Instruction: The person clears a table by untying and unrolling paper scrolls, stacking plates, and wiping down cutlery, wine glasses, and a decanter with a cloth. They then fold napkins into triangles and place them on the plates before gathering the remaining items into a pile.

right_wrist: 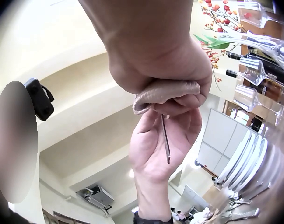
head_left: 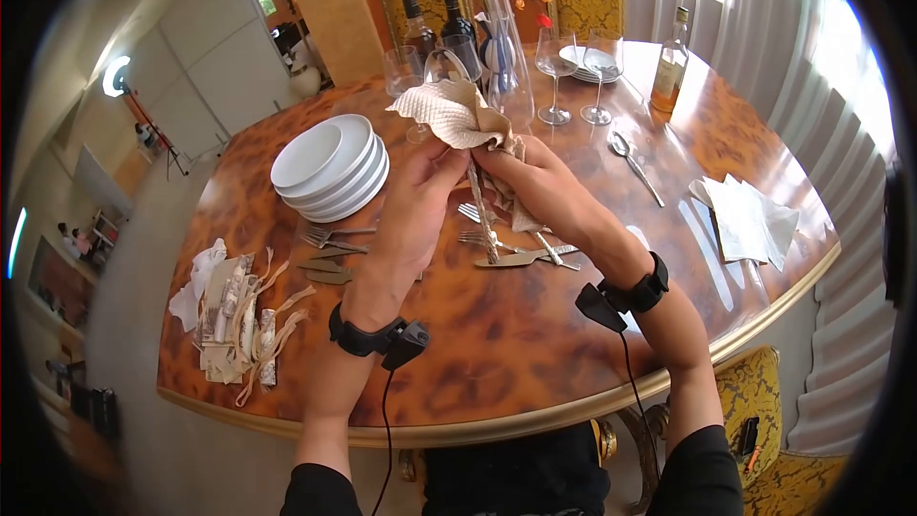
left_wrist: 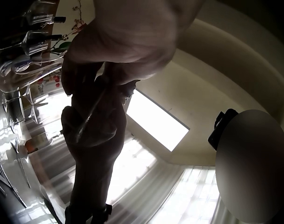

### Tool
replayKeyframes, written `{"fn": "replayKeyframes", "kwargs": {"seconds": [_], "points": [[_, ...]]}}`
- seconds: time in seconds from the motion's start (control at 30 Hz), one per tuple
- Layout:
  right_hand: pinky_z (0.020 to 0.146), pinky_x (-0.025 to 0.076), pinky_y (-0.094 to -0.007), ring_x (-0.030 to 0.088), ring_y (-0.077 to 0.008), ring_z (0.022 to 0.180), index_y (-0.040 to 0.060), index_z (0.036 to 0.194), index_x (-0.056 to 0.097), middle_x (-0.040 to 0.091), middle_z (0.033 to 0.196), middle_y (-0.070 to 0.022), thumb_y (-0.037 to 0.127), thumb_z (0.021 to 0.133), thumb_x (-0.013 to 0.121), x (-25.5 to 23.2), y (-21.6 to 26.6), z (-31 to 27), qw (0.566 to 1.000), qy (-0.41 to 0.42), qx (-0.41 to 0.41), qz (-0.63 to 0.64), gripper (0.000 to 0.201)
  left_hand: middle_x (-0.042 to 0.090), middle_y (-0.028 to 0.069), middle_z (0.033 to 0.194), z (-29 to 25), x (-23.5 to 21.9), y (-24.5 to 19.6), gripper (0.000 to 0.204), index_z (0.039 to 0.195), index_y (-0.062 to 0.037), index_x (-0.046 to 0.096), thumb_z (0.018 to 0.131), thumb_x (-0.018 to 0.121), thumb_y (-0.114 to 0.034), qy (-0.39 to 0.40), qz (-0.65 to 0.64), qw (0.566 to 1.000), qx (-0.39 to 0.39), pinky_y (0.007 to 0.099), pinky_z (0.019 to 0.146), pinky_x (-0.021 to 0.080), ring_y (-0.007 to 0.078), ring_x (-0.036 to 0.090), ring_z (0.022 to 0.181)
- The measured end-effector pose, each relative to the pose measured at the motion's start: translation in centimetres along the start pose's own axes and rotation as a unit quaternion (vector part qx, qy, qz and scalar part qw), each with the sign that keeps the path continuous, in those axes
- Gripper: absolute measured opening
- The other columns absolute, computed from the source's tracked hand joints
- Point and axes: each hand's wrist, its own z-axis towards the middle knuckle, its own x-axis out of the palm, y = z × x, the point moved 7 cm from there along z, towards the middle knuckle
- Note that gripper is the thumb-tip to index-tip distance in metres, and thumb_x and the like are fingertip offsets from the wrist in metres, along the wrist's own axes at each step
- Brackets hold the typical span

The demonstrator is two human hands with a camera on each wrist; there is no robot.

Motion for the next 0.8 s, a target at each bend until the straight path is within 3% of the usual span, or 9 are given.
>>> {"fn": "replayKeyframes", "kwargs": {"seconds": [0.2,0.27,0.33,0.43,0.53,0.63,0.67,0.73,0.8], "points": [[0.065,0.045,-0.0284,0.051,-0.0099,0.069,-0.0017,0.095,0.059,0.058,0.075,-0.0029,0.022,0.095,0.054,0.4,-0.2,0.4,0.992,0.044,-0.052,-0.107,0.024,0.064,0.0077,0.112,0.7,-1.6,0.6,0.027,0.124,-0.0032,0.056,0.102,0.046,-0.016,-0.034,0.034,0.998,0.035,0.0346,0.087,0.052,0.0172,0.064,0.097],[0.07,0.047,-0.0302,0.056,-0.0136,0.075,-0.003,0.102,0.061,0.063,0.079,-0.0075,0.028,0.092,0.059,0.5,1.5,0.1,0.967,0.026,-0.143,-0.208,0.033,0.065,0.0082,0.109,0.6,-3.0,-0.3,0.026,0.122,-0.0017,0.056,0.103,0.045,-0.016,-0.112,0.056,0.989,0.083,0.0318,0.085,0.053,0.017,0.064,0.099],[0.076,0.048,-0.0332,0.062,-0.0213,0.082,0.0001,0.116,0.058,0.067,0.099,-0.0136,0.04,0.09,0.061,-1.6,2.9,-0.6,0.963,-0.016,-0.06,-0.262,0.048,0.067,0.0083,0.098,0.5,-3.8,-0.9,0.026,0.116,0.0007,0.058,0.103,0.044,-0.017,-0.172,0.05,0.98,0.081,0.0284,0.073,0.054,0.0149,0.066,0.084],[0.076,0.049,-0.0337,0.064,-0.0225,0.084,0.0041,0.124,0.053,0.067,0.105,-0.0153,0.04,0.091,0.058,-4.4,3.7,-1.0,0.975,-0.053,-0.007,-0.218,0.049,0.06,0.0016,0.069,0.6,-3.2,-1.8,0.03,0.108,0.0035,0.06,0.105,0.043,-0.02,-0.087,0.116,0.989,0.041,0.0198,0.045,0.038,0.0054,0.052,0.054],[0.069,0.049,-0.0357,0.066,-0.0256,0.076,0.0066,0.127,0.049,0.067,0.099,-0.0137,0.033,0.095,0.052,-6.9,4.7,-1.0,0.953,-0.147,-0.066,-0.258,0.042,0.047,-0.0039,0.063,0.5,-2.8,-1.8,0.031,0.107,0.0052,0.061,0.105,0.044,-0.021,-0.073,0.109,0.99,0.053,0.0189,0.043,0.028,0.0023,0.038,0.051],[0.054,0.047,-0.0384,0.06,-0.0307,0.06,0.0102,0.12,0.056,0.063,0.083,-0.0075,0.014,0.094,0.055,-7.4,7.5,-2.4,0.791,-0.341,-0.212,-0.461,0.027,0.037,-0.006,0.062,0.1,-1.4,-1.9,0.031,0.107,0.0055,0.061,0.105,0.045,-0.021,-0.072,0.125,0.989,0.041,0.0196,0.044,0.025,0.0016,0.03,0.053],[0.054,0.047,-0.0384,0.06,-0.0307,0.06,0.0102,0.12,0.056,0.063,0.083,-0.0075,0.014,0.094,0.055,-7.1,7.1,-2.2,0.791,-0.341,-0.21,-0.462,0.027,0.037,-0.006,0.062,0.0,-1.2,-1.8,0.031,0.107,0.0055,0.061,0.105,0.045,-0.021,-0.071,0.124,0.989,0.039,0.0196,0.044,0.025,0.0016,0.03,0.053],[0.051,0.047,-0.0365,0.061,-0.0268,0.061,0.0144,0.117,0.061,0.059,0.079,-0.005,0.009,0.086,0.064,-3.7,8.3,-3.4,0.677,-0.33,-0.388,-0.532,0.031,0.039,-0.0066,0.063,-0.2,-0.6,-1.5,0.03,0.108,0.0053,0.061,0.105,0.045,-0.02,-0.05,0.123,0.991,0.02,0.0195,0.045,0.025,0.0007,0.031,0.053],[0.052,0.049,-0.0356,0.062,-0.0237,0.064,0.019,0.119,0.062,0.055,0.084,-0.003,0.008,0.079,0.069,-1.4,7.2,-3.2,0.671,-0.269,-0.401,-0.562,0.042,0.039,-0.0068,0.063,-0.6,0.1,-1.5,0.03,0.107,0.0051,0.061,0.105,0.045,-0.02,-0.042,0.121,0.992,0.005,0.0194,0.045,0.025,0.0006,0.031,0.053]]}}
